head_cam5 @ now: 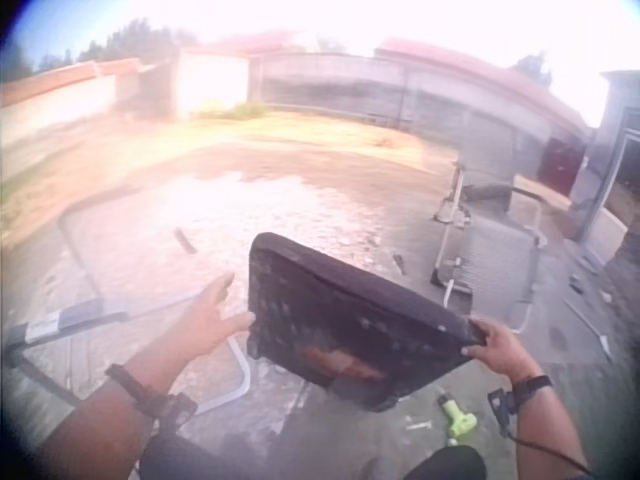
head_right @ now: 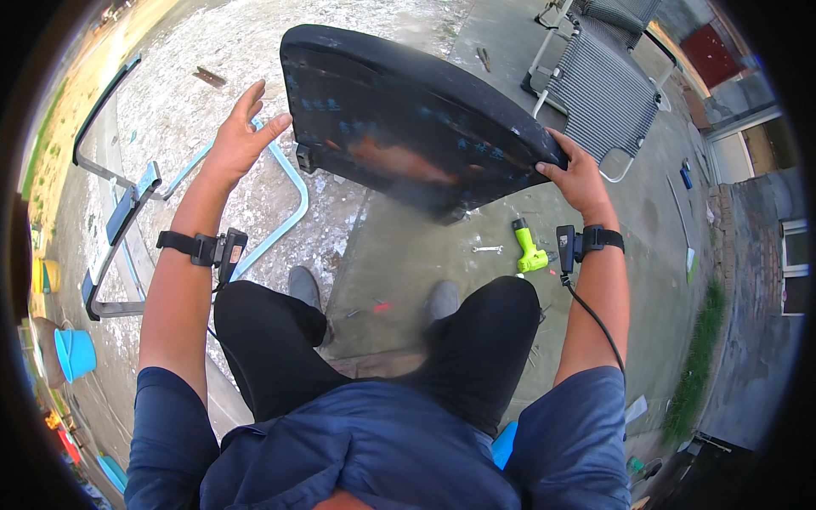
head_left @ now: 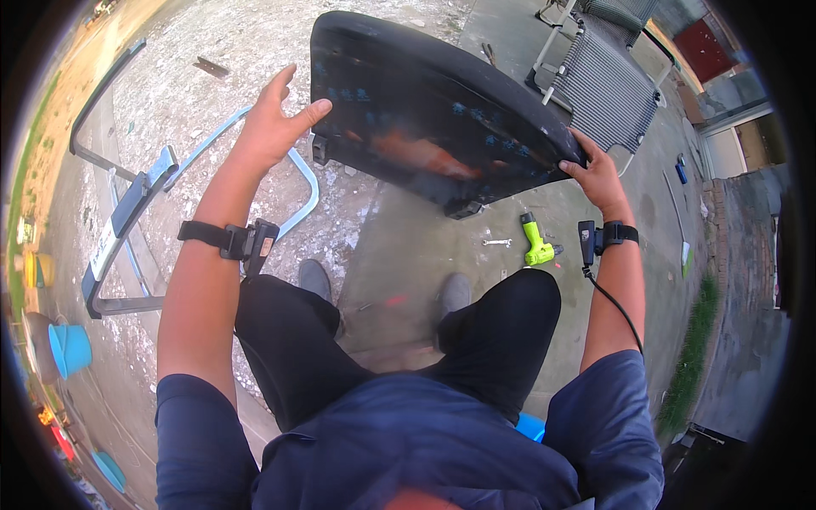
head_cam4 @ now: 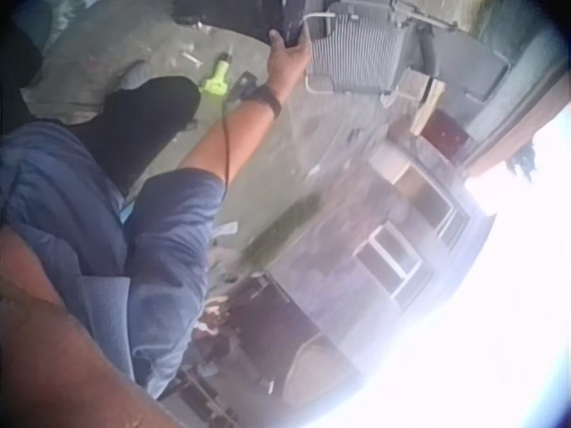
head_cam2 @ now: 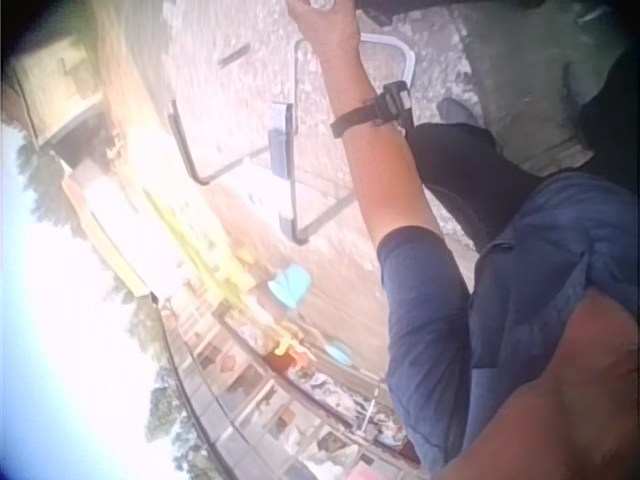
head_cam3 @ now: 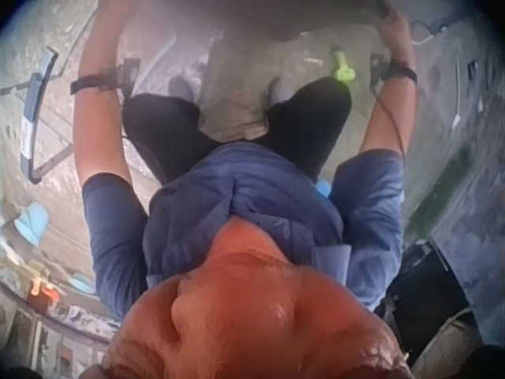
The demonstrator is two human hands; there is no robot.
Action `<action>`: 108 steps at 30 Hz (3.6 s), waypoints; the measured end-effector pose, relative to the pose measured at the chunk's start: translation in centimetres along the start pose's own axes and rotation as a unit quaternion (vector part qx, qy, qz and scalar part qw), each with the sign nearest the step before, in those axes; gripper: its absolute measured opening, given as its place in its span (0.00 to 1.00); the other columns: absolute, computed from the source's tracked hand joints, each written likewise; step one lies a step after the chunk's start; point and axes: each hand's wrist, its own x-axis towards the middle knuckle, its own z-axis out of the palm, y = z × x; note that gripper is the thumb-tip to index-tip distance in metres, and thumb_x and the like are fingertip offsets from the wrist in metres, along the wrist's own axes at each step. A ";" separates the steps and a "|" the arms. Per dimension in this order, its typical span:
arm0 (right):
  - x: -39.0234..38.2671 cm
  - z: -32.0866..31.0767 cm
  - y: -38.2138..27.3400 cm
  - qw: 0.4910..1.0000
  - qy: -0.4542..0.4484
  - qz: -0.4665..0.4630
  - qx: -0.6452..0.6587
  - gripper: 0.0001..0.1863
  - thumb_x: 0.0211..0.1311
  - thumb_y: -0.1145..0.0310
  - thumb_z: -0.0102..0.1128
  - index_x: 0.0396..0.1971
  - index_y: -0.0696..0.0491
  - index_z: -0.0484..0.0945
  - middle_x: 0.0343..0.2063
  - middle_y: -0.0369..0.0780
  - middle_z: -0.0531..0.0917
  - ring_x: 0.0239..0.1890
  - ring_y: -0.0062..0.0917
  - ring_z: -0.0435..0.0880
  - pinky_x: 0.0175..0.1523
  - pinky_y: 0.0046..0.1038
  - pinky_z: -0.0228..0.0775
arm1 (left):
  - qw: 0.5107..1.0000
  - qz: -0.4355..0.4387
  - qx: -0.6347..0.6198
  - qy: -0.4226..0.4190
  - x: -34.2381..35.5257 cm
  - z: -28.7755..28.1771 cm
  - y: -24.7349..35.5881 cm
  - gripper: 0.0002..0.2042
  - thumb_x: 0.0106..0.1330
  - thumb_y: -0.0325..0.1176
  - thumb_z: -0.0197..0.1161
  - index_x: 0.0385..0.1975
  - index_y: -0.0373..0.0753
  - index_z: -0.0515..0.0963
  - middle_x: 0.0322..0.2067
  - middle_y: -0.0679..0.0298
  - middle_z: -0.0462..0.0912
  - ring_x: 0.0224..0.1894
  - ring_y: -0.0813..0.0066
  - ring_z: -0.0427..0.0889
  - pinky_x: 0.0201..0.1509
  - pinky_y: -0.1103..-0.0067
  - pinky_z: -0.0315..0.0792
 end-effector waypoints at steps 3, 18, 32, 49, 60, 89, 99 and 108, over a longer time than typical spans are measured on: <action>0.1 0.0 0.8 1.000 0.016 -0.015 -0.011 0.34 0.51 0.75 0.73 0.62 0.55 0.73 0.46 0.41 0.84 0.50 0.26 0.81 0.60 0.27 0.69 | 0.998 0.012 -0.027 0.046 3.1 2.5 1.7 0.47 0.60 0.55 0.71 0.71 0.33 0.56 0.69 0.38 0.59 0.73 0.47 0.57 0.73 0.62 0.58; 6.3 7.2 -8.5 0.918 0.107 -0.063 -0.377 0.48 0.43 0.34 0.71 0.61 0.51 0.72 0.50 0.44 0.81 0.53 0.37 0.81 0.55 0.36 0.75 | 0.969 -0.044 -0.231 0.081 6.2 4.3 0.2 0.46 0.62 0.41 0.72 0.73 0.31 0.49 0.71 0.37 0.53 0.73 0.47 0.57 0.73 0.64 0.57; 10.2 7.8 -9.6 0.904 0.089 -0.064 -0.412 0.44 0.46 0.27 0.65 0.52 0.49 0.79 0.44 0.43 0.86 0.47 0.39 0.86 0.49 0.40 0.79 | 0.915 -0.123 -0.359 0.136 -3.8 -1.1 1.4 0.40 0.67 0.36 0.66 0.71 0.25 0.51 0.64 0.40 0.65 0.65 0.54 0.72 0.68 0.65 0.66; 9.7 7.5 -9.4 0.900 0.062 -0.027 -0.430 0.46 0.47 0.27 0.64 0.56 0.50 0.78 0.43 0.43 0.86 0.46 0.38 0.86 0.46 0.38 0.79 | 0.839 -0.240 -0.455 0.178 -5.8 -0.3 -6.1 0.33 0.70 0.28 0.56 0.71 0.25 0.50 0.61 0.42 0.71 0.61 0.51 0.76 0.62 0.65 0.72; 9.5 7.3 -8.3 0.905 0.069 -0.015 -0.419 0.47 0.45 0.29 0.67 0.59 0.49 0.76 0.49 0.42 0.84 0.50 0.36 0.84 0.52 0.38 0.77 | 0.833 -0.224 -0.467 0.196 -5.8 -1.0 -5.6 0.33 0.70 0.28 0.57 0.71 0.24 0.49 0.62 0.40 0.70 0.61 0.50 0.76 0.63 0.64 0.71; 6.6 6.0 -4.4 0.922 0.090 0.000 -0.377 0.46 0.45 0.33 0.72 0.59 0.50 0.73 0.48 0.45 0.84 0.50 0.39 0.85 0.53 0.38 0.75 | 0.828 -0.212 -0.473 0.214 -5.4 -1.3 -6.5 0.30 0.70 0.28 0.56 0.69 0.25 0.55 0.59 0.43 0.73 0.59 0.52 0.78 0.62 0.65 0.72; 6.3 6.1 -4.7 0.921 0.091 0.002 -0.378 0.46 0.45 0.33 0.72 0.59 0.50 0.73 0.48 0.44 0.84 0.50 0.38 0.85 0.54 0.37 0.75 | 0.825 -0.215 -0.477 0.215 -5.6 -1.4 -6.3 0.30 0.70 0.28 0.56 0.69 0.25 0.54 0.59 0.42 0.72 0.60 0.51 0.77 0.62 0.64 0.72; 6.4 6.1 -4.5 0.925 0.091 -0.002 -0.368 0.47 0.44 0.34 0.72 0.60 0.50 0.73 0.48 0.44 0.84 0.50 0.37 0.85 0.54 0.37 0.75 | 0.824 -0.213 -0.479 0.216 -5.7 -1.5 -6.3 0.30 0.70 0.28 0.56 0.69 0.24 0.54 0.60 0.40 0.71 0.60 0.50 0.77 0.62 0.64 0.73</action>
